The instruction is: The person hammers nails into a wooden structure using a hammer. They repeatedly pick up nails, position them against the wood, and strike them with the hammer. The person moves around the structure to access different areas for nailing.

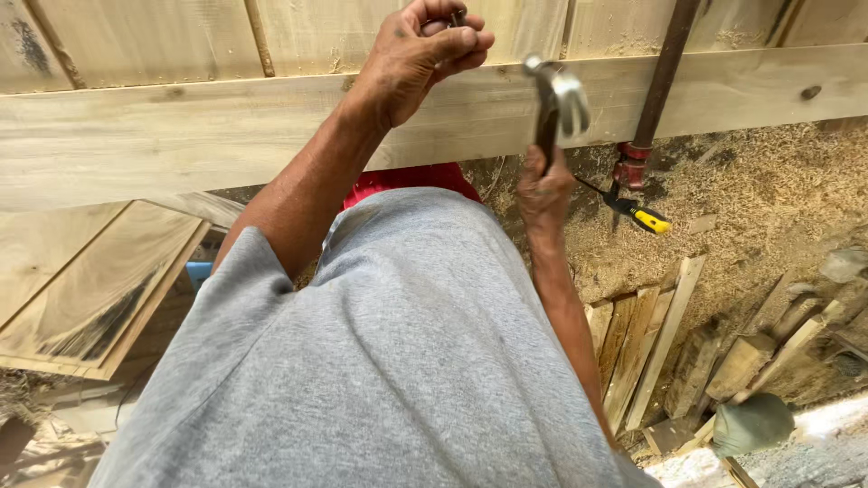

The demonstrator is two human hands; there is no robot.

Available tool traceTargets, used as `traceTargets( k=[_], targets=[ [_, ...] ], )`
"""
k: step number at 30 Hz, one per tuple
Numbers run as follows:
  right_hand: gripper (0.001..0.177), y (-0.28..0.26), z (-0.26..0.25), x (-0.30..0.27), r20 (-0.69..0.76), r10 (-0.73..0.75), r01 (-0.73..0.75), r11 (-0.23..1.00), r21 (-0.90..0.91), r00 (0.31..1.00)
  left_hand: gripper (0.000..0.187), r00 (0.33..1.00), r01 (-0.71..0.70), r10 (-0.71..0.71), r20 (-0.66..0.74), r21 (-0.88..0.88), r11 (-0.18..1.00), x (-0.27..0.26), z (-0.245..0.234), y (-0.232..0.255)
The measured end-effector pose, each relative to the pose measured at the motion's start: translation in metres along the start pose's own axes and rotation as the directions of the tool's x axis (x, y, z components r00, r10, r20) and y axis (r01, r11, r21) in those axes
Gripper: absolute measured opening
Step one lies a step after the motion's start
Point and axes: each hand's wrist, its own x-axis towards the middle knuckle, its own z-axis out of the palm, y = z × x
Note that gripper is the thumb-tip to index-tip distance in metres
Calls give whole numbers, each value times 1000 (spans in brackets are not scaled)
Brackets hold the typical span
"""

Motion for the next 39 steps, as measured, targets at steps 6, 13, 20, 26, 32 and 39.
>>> traceTargets(
  k=[6, 13, 20, 26, 32, 39],
  targets=[
    [63, 56, -35, -22, 88, 131, -150, 952, 268, 987, 28, 993, -41, 35, 111, 50, 998, 29, 26, -12],
    [55, 82, -31, -37, 232, 277, -361, 704, 611, 932, 16, 964, -257, 169, 205, 565, 784, 91, 79, -85],
    [50, 84, -54, -46, 133, 298, -289, 575, 765, 945, 15, 786, -613, 236, 571, 672, 416, 183, 125, -162],
    [45, 81, -64, -40, 88, 388, -307, 548, 778, 918, 11, 747, -665, 254, 614, 690, 286, 199, 134, -180],
    [38, 78, -80, -24, -65, 301, -170, 688, 705, 951, 13, 725, -686, 254, 640, 705, 179, 196, 132, -184],
    [33, 42, -111, -11, -391, 33, 104, 940, 325, 920, 10, 667, -732, 319, 674, 671, 112, 192, 122, -187]
  ],
)
